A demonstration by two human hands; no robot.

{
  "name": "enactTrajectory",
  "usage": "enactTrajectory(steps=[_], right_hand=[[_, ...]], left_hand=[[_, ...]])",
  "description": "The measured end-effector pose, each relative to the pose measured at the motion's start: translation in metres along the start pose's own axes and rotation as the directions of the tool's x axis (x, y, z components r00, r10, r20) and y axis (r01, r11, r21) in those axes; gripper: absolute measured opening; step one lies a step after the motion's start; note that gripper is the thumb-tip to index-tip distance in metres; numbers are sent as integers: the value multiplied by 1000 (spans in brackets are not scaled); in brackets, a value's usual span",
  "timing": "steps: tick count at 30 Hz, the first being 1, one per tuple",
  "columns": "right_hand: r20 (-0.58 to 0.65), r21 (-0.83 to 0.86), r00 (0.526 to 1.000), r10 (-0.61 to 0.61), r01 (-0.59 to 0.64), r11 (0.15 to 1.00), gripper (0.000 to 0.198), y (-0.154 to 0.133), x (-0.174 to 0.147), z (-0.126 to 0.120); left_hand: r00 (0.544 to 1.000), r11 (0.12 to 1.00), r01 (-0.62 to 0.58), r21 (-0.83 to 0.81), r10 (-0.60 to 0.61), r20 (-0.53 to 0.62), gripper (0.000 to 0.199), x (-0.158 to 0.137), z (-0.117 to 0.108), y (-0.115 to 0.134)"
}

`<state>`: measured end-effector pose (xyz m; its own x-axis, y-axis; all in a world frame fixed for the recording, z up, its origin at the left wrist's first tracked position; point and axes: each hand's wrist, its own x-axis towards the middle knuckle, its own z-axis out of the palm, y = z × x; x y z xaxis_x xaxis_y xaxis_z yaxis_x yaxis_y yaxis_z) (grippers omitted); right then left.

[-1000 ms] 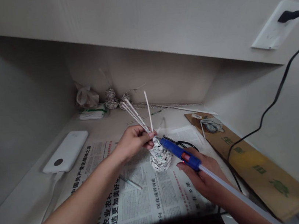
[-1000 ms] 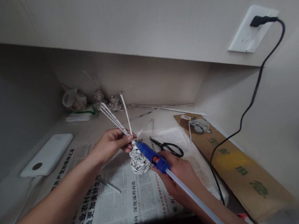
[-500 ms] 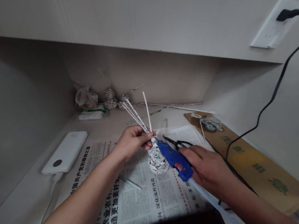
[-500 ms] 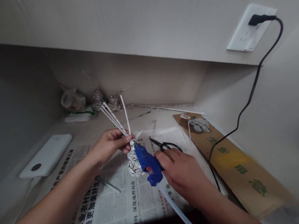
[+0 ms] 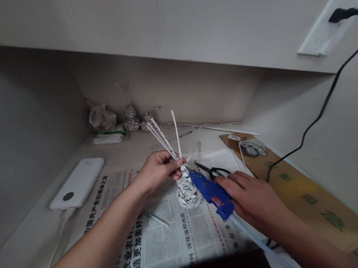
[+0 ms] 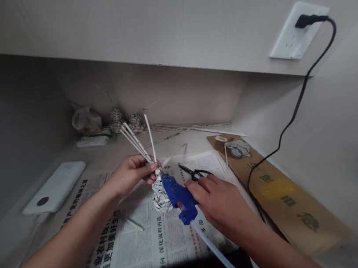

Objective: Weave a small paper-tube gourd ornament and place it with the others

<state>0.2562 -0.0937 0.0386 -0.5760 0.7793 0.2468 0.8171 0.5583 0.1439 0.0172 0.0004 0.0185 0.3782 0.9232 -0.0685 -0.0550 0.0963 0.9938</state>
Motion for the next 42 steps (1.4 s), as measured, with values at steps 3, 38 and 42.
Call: enactTrajectory(steps=[3, 38, 42], right_hand=[[-16, 8, 1000, -2, 2, 1000, 28, -2, 3, 1], [-35, 478, 983, 179, -141, 867, 18, 3, -4, 7], [-38, 492, 987, 157, -119, 863, 18, 1, -2, 5]], left_hand=[[1000, 1000, 8, 5, -8, 10, 11, 0, 0, 0], [997, 1000, -20, 19, 18, 79, 11, -1, -3, 1], [996, 1000, -12, 10, 11, 86, 11, -2, -2, 2]])
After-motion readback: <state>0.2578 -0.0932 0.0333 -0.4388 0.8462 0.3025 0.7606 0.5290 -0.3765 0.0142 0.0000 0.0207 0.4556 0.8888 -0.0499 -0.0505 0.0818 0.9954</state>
